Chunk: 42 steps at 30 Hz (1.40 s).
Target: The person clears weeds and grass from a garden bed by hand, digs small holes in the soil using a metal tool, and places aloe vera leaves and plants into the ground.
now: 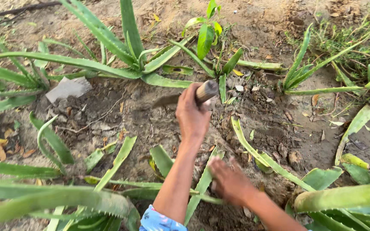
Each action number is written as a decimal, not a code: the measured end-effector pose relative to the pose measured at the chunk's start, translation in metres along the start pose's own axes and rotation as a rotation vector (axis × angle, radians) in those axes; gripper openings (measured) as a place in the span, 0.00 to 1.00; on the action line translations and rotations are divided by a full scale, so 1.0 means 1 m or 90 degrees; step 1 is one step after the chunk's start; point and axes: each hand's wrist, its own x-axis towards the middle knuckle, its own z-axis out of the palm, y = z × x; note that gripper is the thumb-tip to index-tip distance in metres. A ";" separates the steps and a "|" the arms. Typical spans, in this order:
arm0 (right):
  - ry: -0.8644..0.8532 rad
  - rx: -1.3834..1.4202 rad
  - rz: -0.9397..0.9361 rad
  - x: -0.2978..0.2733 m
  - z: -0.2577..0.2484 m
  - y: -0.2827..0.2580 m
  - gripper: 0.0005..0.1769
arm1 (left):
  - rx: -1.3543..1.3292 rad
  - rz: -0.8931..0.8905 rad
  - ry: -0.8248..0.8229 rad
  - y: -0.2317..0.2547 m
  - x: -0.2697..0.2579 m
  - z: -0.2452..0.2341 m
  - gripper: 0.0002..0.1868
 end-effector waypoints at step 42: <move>0.282 0.009 -0.002 0.003 0.002 0.001 0.41 | 0.106 -0.414 -0.256 -0.068 -0.047 -0.016 0.18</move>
